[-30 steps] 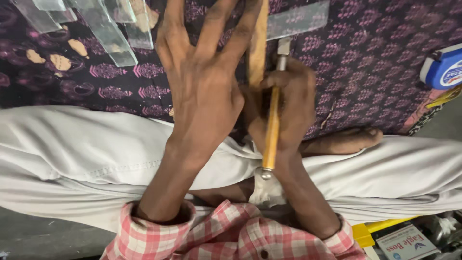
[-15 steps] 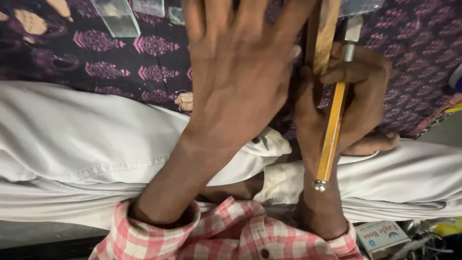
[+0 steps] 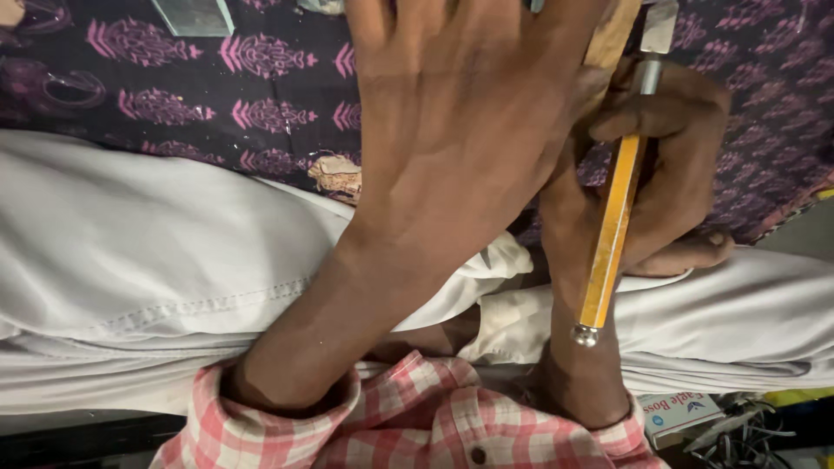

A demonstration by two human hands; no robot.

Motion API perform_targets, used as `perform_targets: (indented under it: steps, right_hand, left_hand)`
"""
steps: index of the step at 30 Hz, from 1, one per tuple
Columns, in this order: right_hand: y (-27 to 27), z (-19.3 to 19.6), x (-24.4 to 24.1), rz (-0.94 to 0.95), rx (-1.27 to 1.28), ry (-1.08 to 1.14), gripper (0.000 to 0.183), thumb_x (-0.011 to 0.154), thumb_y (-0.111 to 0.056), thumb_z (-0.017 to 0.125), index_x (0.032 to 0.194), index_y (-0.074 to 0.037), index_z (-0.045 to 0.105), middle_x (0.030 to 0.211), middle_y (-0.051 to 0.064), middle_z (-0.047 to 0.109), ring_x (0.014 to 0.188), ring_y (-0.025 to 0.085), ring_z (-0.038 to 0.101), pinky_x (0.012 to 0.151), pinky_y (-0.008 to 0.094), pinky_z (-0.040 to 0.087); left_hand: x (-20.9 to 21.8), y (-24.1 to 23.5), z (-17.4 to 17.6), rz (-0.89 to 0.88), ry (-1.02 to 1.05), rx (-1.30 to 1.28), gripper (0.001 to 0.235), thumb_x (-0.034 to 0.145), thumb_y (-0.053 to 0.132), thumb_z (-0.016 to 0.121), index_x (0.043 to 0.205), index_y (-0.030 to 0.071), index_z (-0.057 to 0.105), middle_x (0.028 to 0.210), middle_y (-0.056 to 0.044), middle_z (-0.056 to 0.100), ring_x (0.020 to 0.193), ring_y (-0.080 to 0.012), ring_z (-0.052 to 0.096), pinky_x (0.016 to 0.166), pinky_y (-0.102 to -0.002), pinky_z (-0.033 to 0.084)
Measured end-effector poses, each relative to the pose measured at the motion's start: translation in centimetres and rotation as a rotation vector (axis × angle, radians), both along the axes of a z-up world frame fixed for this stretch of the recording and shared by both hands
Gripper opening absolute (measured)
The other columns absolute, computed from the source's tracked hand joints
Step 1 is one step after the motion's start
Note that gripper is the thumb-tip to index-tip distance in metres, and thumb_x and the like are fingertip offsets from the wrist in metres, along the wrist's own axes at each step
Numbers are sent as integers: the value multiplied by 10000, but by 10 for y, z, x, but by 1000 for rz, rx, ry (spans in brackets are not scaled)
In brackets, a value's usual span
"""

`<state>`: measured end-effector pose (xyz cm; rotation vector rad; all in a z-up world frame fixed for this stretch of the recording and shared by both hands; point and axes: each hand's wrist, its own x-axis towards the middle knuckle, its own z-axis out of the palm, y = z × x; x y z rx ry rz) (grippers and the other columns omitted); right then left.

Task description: The person sits cross-legged on a patterned mat and uses a glass cutter and a wooden straightedge to score and snap rectangular glass pieces. They repeatedly align the straightedge, score the glass, and break off strips, placing finished pieces aside.

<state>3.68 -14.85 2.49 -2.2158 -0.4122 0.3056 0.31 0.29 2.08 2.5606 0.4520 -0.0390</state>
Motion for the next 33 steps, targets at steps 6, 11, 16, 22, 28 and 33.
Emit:
perform_targets:
  steps: [6, 11, 16, 22, 28, 33]
  right_hand:
    - [-2, -3, 1, 29, 22, -31, 317, 1015, 53, 862, 1059, -6, 554, 1152, 104, 578, 906, 152, 576, 828, 256, 489]
    - [-8, 0, 9, 9, -151, -146, 289, 972, 56, 819, 1060, -26, 556, 1148, 104, 633, 984, 173, 672, 874, 285, 555]
    - [-8, -5, 10, 100, -121, -220, 327, 894, 111, 811, 1059, -40, 572, 1074, 114, 579, 992, 234, 593, 877, 340, 490]
    - [0, 4, -2, 156, -98, -152, 344, 858, 133, 804, 1025, -31, 552, 1102, 123, 580, 954, 204, 599, 806, 294, 491]
    - [-4, 9, 6, 52, -108, -138, 315, 928, 138, 793, 1036, -23, 544, 1110, 121, 596, 924, 174, 612, 809, 276, 533]
    - [-11, 5, 4, 24, -27, 5, 330, 1005, 138, 821, 1062, -20, 538, 1184, 105, 575, 924, 148, 571, 848, 255, 496]
  left_hand:
    - [4, -3, 0, 18, -21, 7, 324, 1007, 201, 702, 1302, 182, 570, 1108, -50, 530, 1068, -257, 498, 940, -451, 370]
    - [7, 3, 1, 67, -112, -155, 251, 977, 228, 734, 1155, 110, 602, 1013, -73, 571, 977, -291, 535, 850, -487, 370]
    - [7, 19, 3, 83, -154, -235, 94, 890, 67, 685, 934, 55, 604, 826, -120, 555, 793, -343, 539, 766, -479, 393]
    - [-1, 24, 9, 210, -229, -229, 68, 1009, 31, 624, 966, 46, 574, 846, -137, 513, 780, -335, 516, 752, -448, 398]
    - [0, 20, 7, 236, -237, -190, 68, 1011, 63, 627, 981, 51, 567, 849, -127, 513, 787, -327, 512, 759, -447, 394]
    - [5, 21, 10, 173, -166, -228, 42, 1036, 87, 623, 1018, 81, 586, 891, -101, 536, 824, -311, 525, 756, -445, 403]
